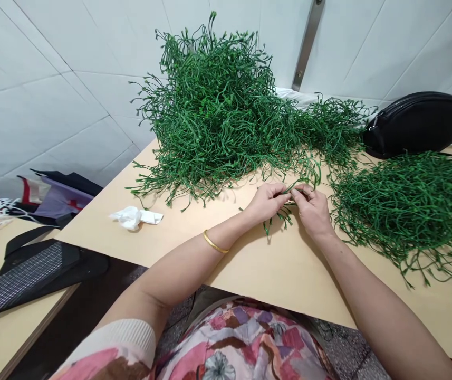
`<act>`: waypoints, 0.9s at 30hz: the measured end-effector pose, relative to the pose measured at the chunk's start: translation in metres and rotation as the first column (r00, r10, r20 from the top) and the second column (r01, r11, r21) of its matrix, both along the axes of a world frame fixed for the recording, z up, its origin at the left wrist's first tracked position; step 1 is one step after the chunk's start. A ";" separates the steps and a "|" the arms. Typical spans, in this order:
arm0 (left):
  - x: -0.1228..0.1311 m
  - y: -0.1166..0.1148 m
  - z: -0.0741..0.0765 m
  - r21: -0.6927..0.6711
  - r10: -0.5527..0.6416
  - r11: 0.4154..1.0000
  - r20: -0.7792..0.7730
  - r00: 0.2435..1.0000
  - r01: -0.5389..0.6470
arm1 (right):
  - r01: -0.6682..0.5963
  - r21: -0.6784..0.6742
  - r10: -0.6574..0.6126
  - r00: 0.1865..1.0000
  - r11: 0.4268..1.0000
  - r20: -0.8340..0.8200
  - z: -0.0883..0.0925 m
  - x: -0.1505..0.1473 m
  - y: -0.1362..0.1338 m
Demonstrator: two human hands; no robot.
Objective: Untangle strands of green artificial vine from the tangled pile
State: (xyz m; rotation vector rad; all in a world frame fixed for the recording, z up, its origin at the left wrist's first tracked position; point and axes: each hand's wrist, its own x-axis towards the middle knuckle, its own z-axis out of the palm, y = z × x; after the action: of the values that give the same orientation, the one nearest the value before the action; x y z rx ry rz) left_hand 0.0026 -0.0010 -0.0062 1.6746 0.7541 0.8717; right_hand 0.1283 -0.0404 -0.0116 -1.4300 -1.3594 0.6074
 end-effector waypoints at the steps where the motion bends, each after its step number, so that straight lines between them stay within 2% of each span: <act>1: 0.001 -0.001 0.000 0.056 0.016 0.998 -0.016 1.000 -0.015 | 0.034 -0.025 -0.035 0.999 0.999 -0.028 0.002 -0.001 -0.001; 4: 0.002 -0.003 0.000 0.209 0.034 0.978 -0.089 0.995 -0.015 | 0.111 -0.126 -0.119 0.991 0.986 -0.065 0.008 -0.004 -0.002; 6: 0.001 -0.003 -0.001 0.241 0.019 0.970 -0.095 0.995 0.004 | 0.103 -0.171 -0.124 0.986 0.980 -0.115 0.010 -0.004 -0.003; 8: 0.001 -0.003 -0.002 0.197 -0.022 0.980 -0.032 0.999 0.028 | 0.037 -0.164 -0.074 0.971 0.986 -0.228 0.009 -0.002 -0.002; 11: -0.001 -0.001 -0.003 0.075 -0.068 0.995 0.090 0.994 0.062 | -0.117 -0.084 0.076 0.921 0.990 -0.383 0.005 0.001 0.001; 13: -0.002 0.001 -0.002 0.021 -0.061 0.998 0.141 0.988 0.059 | -0.176 -0.024 0.153 0.909 0.984 -0.388 0.002 0.004 0.002; 16: -0.002 0.002 -0.002 -0.008 -0.031 0.999 0.176 0.984 0.033 | -0.167 0.041 0.171 0.923 0.985 -0.345 0.000 0.004 0.002; 19: -0.001 0.001 -0.002 0.064 -0.033 0.998 0.131 0.991 0.024 | -0.097 0.041 0.105 0.897 0.994 -0.429 -0.001 -0.001 0.002; 23: 0.001 -0.003 -0.001 0.234 -0.021 0.972 0.013 1.000 0.017 | -0.001 -0.077 -0.048 0.776 0.997 -0.628 0.003 -0.009 0.003; 25: 0.002 -0.006 0.000 0.365 0.002 0.931 -0.011 1.000 0.003 | 0.046 -0.165 -0.151 0.689 0.985 -0.709 0.008 -0.002 0.005; 27: 0.002 -0.008 0.002 0.500 0.012 0.866 -0.019 1.000 -0.001 | 0.063 -0.247 -0.231 0.623 0.967 -0.747 0.014 0.014 0.007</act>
State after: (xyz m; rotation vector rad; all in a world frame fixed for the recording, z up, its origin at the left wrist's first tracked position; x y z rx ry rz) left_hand 0.0048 -0.0093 -0.0045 2.1405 0.5729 1.1237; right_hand 0.1428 -0.0331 0.0028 -1.1801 -0.4834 1.1151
